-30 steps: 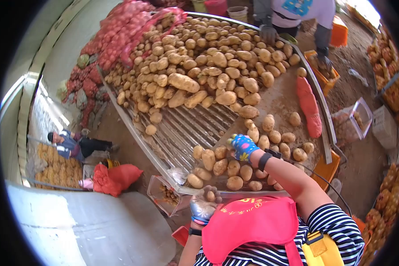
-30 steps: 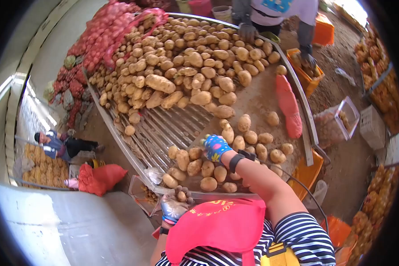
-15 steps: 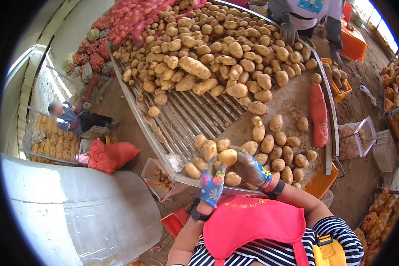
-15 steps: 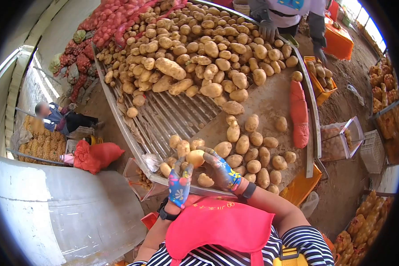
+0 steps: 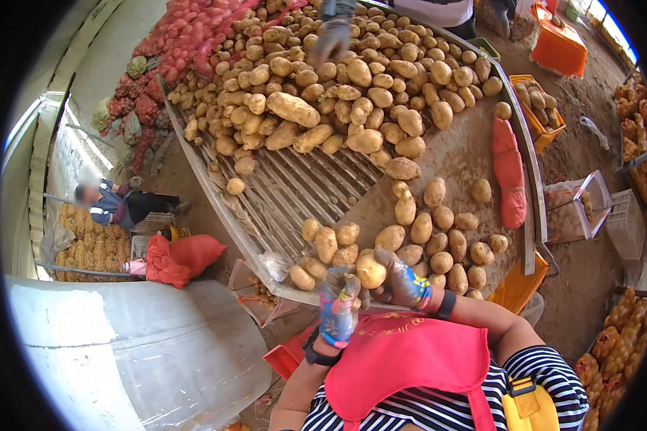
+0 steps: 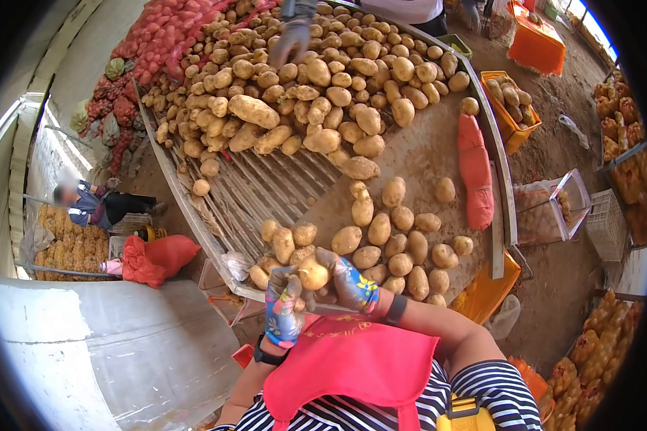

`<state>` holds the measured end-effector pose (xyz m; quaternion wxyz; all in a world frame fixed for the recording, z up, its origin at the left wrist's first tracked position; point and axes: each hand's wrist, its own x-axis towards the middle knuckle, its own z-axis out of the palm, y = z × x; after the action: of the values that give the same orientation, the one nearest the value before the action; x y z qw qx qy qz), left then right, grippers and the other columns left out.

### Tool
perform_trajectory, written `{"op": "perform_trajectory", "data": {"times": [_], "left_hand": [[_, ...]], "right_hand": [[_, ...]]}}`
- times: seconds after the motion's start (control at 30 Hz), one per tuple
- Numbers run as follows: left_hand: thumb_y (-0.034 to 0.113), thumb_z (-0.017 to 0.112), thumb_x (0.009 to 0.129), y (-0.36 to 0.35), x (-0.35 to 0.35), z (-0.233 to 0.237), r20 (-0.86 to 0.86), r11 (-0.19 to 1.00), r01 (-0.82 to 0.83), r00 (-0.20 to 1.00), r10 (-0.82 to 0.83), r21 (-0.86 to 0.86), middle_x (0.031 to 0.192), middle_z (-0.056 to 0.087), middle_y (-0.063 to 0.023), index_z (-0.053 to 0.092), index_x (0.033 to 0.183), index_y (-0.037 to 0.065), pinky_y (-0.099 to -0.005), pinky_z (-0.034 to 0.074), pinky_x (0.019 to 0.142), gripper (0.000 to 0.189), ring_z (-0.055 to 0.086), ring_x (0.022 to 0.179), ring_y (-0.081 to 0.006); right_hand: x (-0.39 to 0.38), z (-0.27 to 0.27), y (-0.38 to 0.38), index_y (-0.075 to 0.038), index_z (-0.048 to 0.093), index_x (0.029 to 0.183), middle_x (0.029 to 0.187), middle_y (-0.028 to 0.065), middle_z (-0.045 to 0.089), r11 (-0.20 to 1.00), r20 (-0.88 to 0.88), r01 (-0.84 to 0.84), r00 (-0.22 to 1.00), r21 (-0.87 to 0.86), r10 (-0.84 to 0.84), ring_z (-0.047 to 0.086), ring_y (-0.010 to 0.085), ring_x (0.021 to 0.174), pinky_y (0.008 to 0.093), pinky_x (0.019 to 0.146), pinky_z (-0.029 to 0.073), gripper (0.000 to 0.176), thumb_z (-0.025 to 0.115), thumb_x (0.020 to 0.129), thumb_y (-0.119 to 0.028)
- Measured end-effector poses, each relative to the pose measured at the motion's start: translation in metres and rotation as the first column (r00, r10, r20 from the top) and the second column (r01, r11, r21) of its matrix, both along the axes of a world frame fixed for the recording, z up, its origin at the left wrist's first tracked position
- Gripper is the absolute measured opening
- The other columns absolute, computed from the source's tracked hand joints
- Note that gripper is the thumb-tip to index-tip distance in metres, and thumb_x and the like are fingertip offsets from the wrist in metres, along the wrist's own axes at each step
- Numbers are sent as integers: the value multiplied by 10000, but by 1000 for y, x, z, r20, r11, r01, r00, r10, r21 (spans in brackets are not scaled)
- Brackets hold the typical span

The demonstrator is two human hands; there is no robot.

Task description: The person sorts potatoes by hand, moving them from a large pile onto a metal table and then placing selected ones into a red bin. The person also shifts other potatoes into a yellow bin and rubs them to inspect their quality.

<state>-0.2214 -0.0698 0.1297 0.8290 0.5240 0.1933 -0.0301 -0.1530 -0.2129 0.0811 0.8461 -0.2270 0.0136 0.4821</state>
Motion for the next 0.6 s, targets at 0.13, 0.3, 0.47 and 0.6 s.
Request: {"op": "perform_trajectory", "data": {"times": [0.13,0.3,0.47,0.6], "left_hand": [[301,557,983,4,4,-3,-110,967,-93,992,69,-236,881,657,-93,562,1162,79,-275,463,505,285,621,647,-183],[409,478,1004,8,5,-20,-226,970,-49,974,-7,-240,817,638,-92,563,1082,78,-290,448,489,351,586,587,-203],[324,478,1029,18,-10,-62,-10,677,104,990,-141,729,898,589,-53,548,1067,29,-279,487,620,305,588,747,-159],[295,491,1020,29,-18,-93,54,625,24,993,-106,780,984,588,-67,555,1060,19,-312,498,731,286,586,847,-186]], "right_hand": [[-6,7,6,-22,601,1106,800,69,640,991,27,75,997,-114,-72,629,175,642,224,456,399,554,403,993,-526],[-11,-24,12,-46,516,1180,986,57,635,919,215,306,943,-249,-256,605,112,727,255,629,522,401,556,978,-391],[-24,-10,23,-6,488,1267,1029,87,636,819,315,358,921,-447,-230,630,127,872,266,700,536,464,601,958,-333],[-37,-26,40,11,447,1339,1170,148,617,696,333,381,919,-609,-211,626,214,1055,324,888,522,594,619,938,-392]]}}
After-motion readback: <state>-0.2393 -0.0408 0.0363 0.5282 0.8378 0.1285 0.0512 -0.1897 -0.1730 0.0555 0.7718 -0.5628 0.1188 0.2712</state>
